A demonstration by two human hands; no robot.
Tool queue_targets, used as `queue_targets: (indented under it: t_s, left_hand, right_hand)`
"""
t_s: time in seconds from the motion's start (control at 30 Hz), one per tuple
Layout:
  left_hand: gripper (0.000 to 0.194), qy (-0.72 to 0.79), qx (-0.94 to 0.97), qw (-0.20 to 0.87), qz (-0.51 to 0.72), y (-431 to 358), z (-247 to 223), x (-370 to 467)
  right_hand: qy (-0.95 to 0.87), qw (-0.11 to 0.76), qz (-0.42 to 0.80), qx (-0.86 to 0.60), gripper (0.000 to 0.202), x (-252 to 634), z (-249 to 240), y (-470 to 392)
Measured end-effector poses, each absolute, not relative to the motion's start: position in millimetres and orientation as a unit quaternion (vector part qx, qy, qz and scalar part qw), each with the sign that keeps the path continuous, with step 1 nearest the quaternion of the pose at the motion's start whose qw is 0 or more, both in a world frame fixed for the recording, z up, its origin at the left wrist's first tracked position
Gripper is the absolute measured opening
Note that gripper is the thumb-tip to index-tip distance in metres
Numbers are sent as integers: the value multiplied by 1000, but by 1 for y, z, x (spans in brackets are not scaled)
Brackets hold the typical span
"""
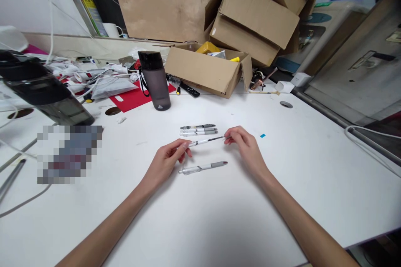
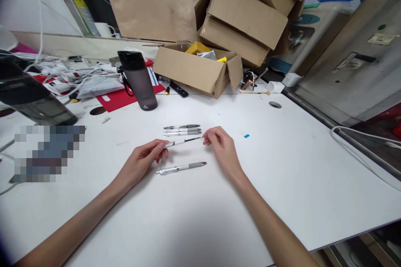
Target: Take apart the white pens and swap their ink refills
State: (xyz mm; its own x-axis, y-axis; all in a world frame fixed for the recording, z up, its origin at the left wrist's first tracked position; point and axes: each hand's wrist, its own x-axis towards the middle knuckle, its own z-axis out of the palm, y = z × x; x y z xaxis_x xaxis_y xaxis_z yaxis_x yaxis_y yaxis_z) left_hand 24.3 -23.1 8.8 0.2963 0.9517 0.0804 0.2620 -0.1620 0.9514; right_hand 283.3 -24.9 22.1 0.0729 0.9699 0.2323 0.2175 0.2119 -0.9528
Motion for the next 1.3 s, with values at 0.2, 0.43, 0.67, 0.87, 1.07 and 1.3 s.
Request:
queue_targets:
  t_s: [0.2,0.43,0.67,0.87,1.07,1.3]
  left_hand:
    - [33,456,669,457,368,-23,9,24]
    - [32,458,665,464,364,-21,8,21]
    - [33,456,676,457,356,-14,9,11]
    - [35,469,672,446,360,-13,10,8]
    - [35,477,674,437,357,-13,8,9]
    - [38,483,682,427,346,-13,8,9]
  right_hand:
    - [-596,477,415,-494,36,273,19,-29]
    - [-567,489,475,-462,32,273,15,-27]
    - [-547,514,436,-496,33,280,18,-24]
    - [-548,534,382,-519,36,291,20,-20]
    - [-561,534,367,-514,30,291,23,-23]
    - [-585,523,365,-501,22,284,24,-27]
